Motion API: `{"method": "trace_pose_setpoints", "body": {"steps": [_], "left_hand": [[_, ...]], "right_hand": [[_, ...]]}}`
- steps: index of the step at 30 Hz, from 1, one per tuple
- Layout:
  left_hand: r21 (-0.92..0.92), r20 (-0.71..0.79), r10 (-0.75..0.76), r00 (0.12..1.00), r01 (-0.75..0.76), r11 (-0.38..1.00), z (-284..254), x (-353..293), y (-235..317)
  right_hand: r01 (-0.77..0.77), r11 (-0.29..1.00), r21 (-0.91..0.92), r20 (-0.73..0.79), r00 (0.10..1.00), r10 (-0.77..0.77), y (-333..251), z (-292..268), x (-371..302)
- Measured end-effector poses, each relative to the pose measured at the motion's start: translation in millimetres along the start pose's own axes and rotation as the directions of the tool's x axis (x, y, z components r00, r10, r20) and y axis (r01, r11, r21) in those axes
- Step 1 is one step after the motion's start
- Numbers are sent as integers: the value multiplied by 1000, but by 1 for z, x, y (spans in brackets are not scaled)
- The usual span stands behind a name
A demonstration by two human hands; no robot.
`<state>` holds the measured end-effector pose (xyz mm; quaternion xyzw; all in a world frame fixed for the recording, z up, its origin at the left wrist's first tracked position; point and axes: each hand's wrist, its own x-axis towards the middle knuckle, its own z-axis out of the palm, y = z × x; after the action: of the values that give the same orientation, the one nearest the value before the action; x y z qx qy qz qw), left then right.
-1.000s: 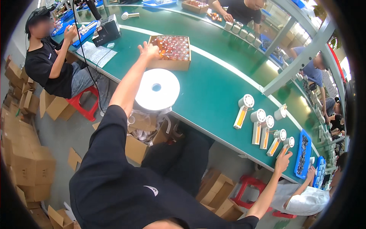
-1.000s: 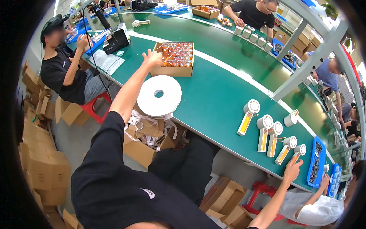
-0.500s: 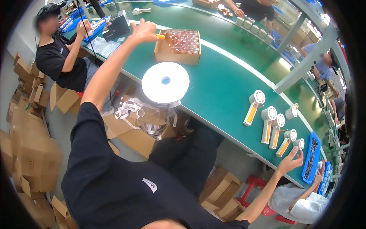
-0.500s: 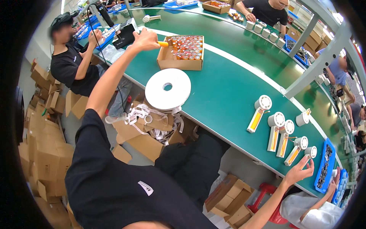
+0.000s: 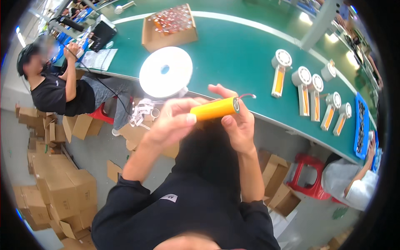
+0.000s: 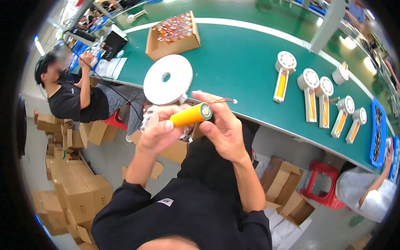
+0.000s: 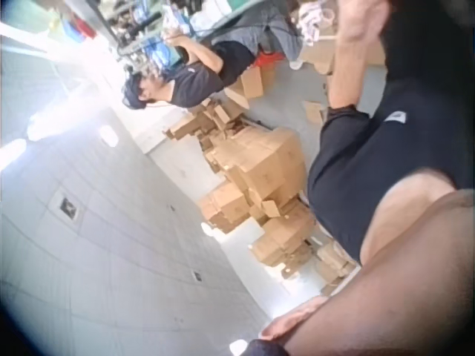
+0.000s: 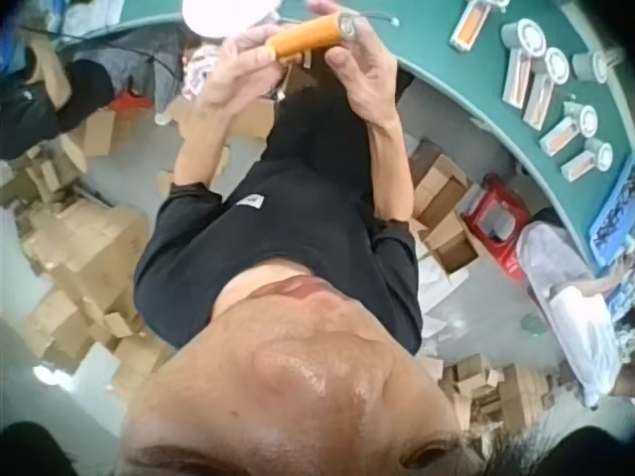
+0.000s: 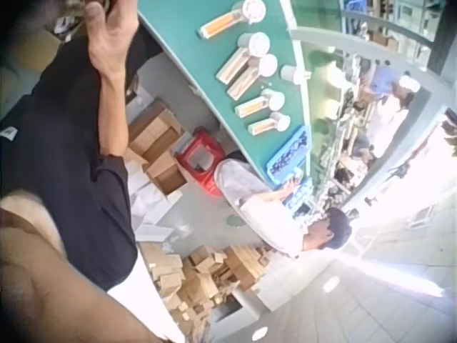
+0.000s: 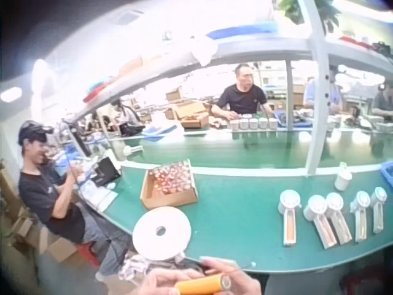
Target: Assembling electronic components by applying double-sided tape and placing them into plastic housings on a production line.
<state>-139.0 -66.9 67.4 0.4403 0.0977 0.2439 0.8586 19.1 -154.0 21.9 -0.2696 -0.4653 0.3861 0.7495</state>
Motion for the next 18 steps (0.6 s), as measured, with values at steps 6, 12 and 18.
{"method": "trace_pose_setpoints", "body": {"steps": [6, 12, 18], "left_hand": [[-294, 13, -215, 977, 209, 933, 15, -4, -42], [903, 126, -49, 991, -94, 418, -37, 0, -10], [861, -48, -3, 999, 40, -507, -122, 23, 58]], "right_hand": [[-39, 987, 153, -197, 978, 69, -12, 6, -17], [-76, 992, 101, -417, 902, 112, -11, -4, -33], [-227, 956, 185, -496, 819, 290, 10, -9, -58]]}}
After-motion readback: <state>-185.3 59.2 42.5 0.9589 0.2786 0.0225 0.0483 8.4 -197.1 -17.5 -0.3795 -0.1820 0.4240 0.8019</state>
